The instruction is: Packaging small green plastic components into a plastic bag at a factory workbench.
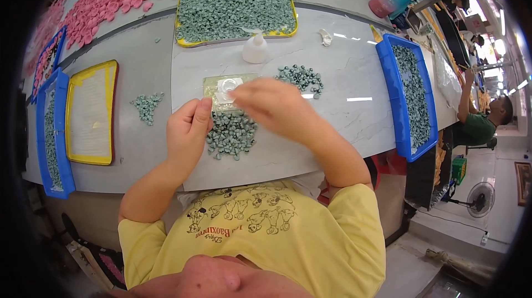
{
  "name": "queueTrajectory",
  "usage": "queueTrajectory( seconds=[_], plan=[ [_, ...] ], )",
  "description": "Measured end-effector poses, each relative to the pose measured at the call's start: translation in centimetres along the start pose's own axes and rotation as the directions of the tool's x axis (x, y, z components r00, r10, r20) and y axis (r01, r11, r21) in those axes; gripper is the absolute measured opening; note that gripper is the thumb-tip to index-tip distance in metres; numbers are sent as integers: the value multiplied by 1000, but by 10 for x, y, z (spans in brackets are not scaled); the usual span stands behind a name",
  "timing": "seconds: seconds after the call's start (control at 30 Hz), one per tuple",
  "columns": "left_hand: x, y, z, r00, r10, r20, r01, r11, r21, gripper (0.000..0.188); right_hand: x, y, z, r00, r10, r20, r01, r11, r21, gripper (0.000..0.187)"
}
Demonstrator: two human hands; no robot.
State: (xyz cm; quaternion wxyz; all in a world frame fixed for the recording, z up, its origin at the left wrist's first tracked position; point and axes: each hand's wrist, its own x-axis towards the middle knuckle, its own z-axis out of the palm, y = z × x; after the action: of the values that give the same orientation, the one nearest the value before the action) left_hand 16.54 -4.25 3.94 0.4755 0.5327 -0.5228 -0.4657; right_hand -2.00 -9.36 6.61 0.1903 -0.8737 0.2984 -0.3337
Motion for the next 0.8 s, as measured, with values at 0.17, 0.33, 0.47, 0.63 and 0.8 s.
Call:
queueTrajectory(
  seconds=[0.17, 0.33, 0.47, 0.63, 0.8],
  plan=[
    [-1, -4, 7, 975, -136, 176, 145, 989, -40, 45, -12, 31, -26, 953, 282, 114, -260, 949, -180, 20],
    [1, 4, 8, 953, -246, 179, 280, 939, -202, 36, -27, 49, -18, 902, 365, 230, -258, 884, -390, 16],
    [13, 6, 0, 870, -412, 273, 491, 661, -568, 13, -29, 53, -15, 886, 378, 269, -249, 876, -413, 17],
    [18, 0, 2, 869, -419, 264, 479, 573, -666, 12, -23, 41, -8, 872, 456, 179, -408, 878, -250, 16],
    [17, -3, 7, 855, -438, 278, 497, 538, -681, 15, -15, 32, -4, 930, 361, 65, -355, 930, -91, 17]
  ],
)
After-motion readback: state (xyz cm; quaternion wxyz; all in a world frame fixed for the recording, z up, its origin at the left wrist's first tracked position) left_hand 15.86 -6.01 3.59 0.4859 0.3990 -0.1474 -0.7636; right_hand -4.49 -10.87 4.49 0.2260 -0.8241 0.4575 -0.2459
